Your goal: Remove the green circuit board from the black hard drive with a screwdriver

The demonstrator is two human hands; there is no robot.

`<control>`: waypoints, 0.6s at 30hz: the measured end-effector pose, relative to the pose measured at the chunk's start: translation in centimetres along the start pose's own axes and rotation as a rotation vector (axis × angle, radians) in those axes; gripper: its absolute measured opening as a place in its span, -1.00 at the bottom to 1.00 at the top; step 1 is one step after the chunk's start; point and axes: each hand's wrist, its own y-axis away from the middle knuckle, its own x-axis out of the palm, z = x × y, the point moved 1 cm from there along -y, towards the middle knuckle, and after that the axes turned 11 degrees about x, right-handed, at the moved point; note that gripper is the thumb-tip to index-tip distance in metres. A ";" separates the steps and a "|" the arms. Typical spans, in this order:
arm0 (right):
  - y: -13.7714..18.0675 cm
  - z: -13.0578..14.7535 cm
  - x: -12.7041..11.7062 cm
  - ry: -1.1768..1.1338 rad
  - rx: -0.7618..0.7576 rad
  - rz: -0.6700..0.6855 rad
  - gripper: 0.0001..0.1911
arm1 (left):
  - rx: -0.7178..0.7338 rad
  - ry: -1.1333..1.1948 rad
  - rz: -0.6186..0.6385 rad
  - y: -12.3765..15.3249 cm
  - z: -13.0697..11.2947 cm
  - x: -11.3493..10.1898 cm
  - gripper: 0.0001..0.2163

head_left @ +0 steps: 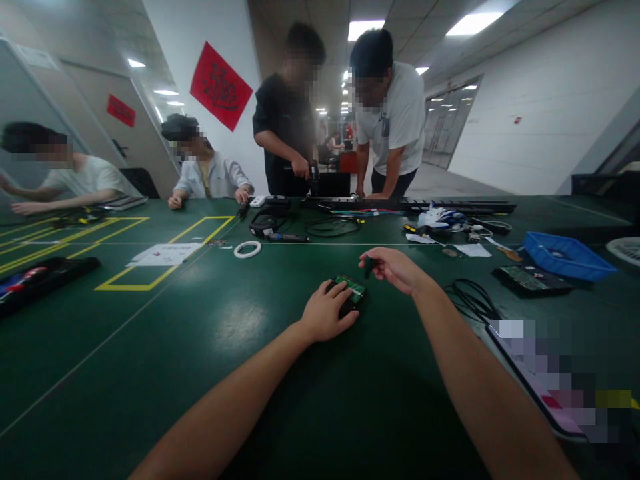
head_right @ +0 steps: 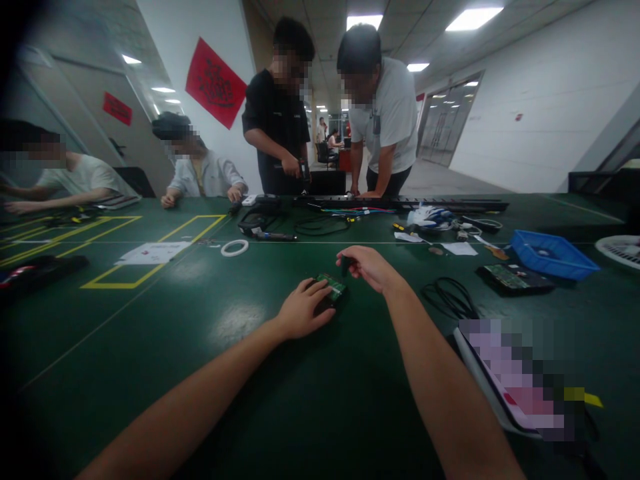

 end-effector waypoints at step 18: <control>0.0 -0.1 0.0 -0.018 0.009 0.001 -0.78 | 0.024 -0.042 -0.033 0.0 0.1 0.2 -0.38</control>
